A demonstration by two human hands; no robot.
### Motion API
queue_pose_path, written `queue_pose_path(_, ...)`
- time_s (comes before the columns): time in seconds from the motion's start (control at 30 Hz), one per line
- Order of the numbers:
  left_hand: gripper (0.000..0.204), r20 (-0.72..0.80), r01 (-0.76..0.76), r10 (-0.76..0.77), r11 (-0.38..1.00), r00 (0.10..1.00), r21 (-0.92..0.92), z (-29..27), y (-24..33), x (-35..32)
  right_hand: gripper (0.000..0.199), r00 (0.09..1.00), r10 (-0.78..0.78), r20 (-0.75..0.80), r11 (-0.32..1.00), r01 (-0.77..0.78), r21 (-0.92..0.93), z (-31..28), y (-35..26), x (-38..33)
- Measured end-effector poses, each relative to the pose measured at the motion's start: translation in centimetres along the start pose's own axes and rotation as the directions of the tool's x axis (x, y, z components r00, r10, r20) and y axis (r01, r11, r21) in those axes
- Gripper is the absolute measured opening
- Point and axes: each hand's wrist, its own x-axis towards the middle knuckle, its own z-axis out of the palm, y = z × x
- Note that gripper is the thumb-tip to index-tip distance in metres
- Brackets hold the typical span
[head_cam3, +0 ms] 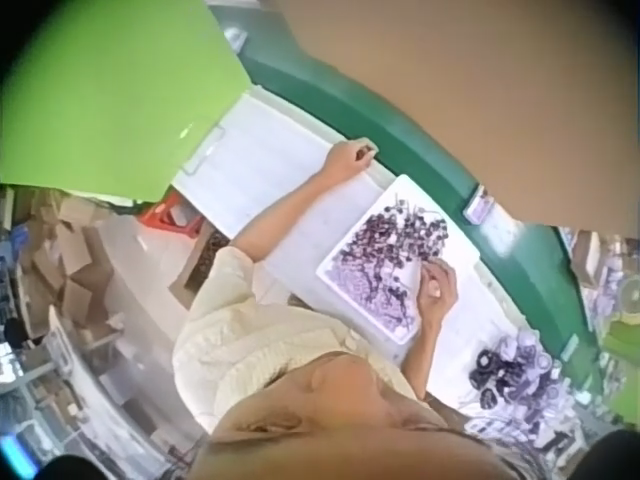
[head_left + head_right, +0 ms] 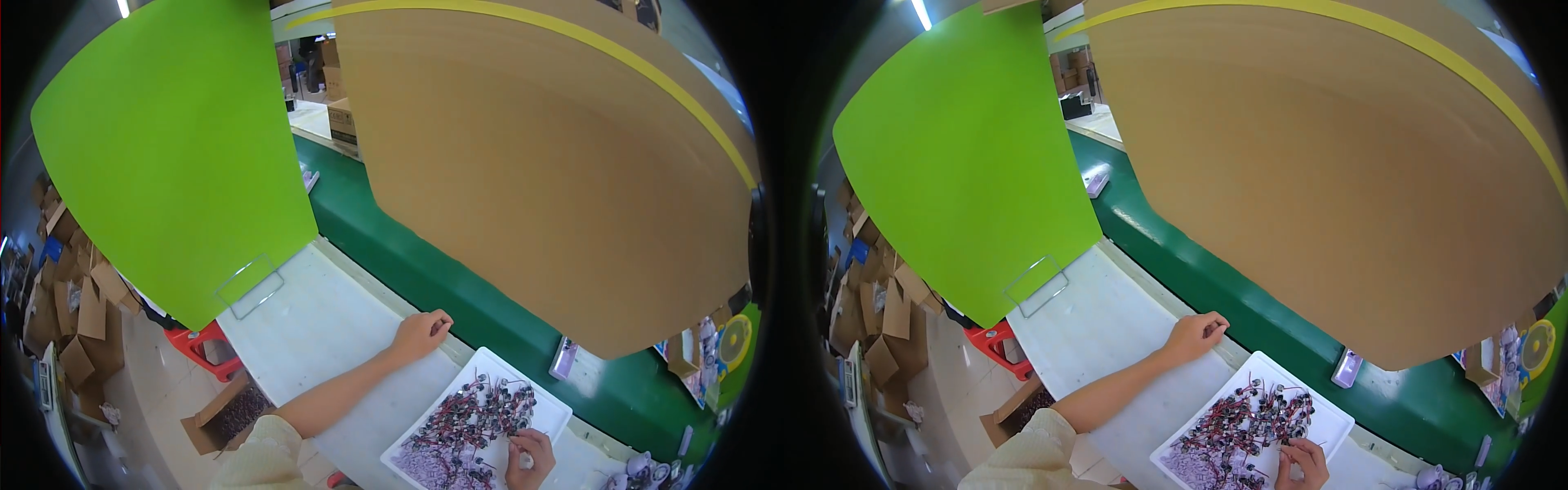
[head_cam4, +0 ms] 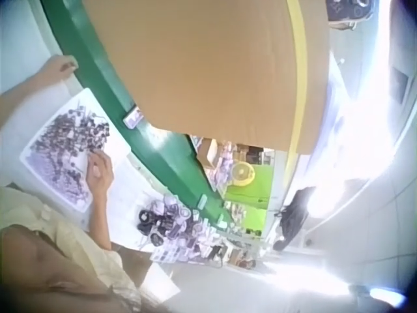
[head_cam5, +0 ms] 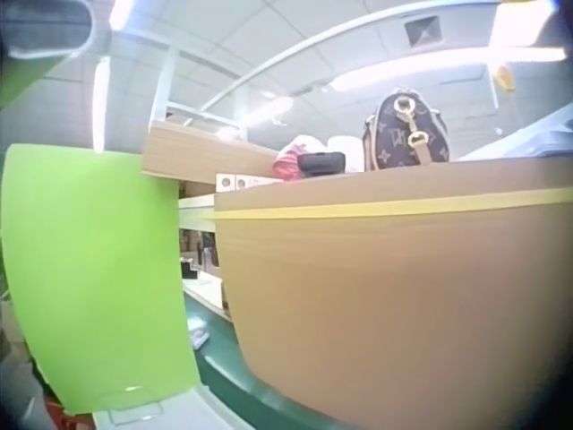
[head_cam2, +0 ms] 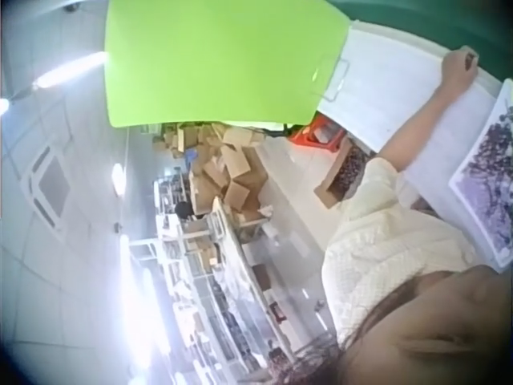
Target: The person assembles small electronic components into a purple plastic housing by hand at a factory workstation.
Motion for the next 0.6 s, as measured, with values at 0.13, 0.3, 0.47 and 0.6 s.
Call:
queue_pose_path(0.13,0.01,-0.023,0.005,-0.006,0.999,1.0,-0.034,-0.1,0.2,0.1,0.013,0.998,-0.063,-0.025,0.997,0.064,0.034,0.1,-0.1,0.4)
queue_pose_path(0.3,0.01,-0.03,-0.02,0.019,1.0,0.999,-0.024,-0.2,0.6,-0.1,0.009,0.998,-0.011,-0.054,1.0,0.013,0.028,0.2,0.4,-0.2)
queue_pose_path(0.47,0.01,-0.026,-0.01,0.009,1.0,1.0,-0.016,-0.3,0.5,-0.1,0.007,0.996,0.077,-0.05,0.996,-0.074,0.056,0.4,1.5,-1.4)
queue_pose_path(0.6,0.011,-0.016,-0.002,0.001,1.0,1.0,-0.012,-0.3,0.7,-0.1,0.01,0.985,0.163,-0.059,0.986,-0.161,0.032,0.1,1.7,-1.6)
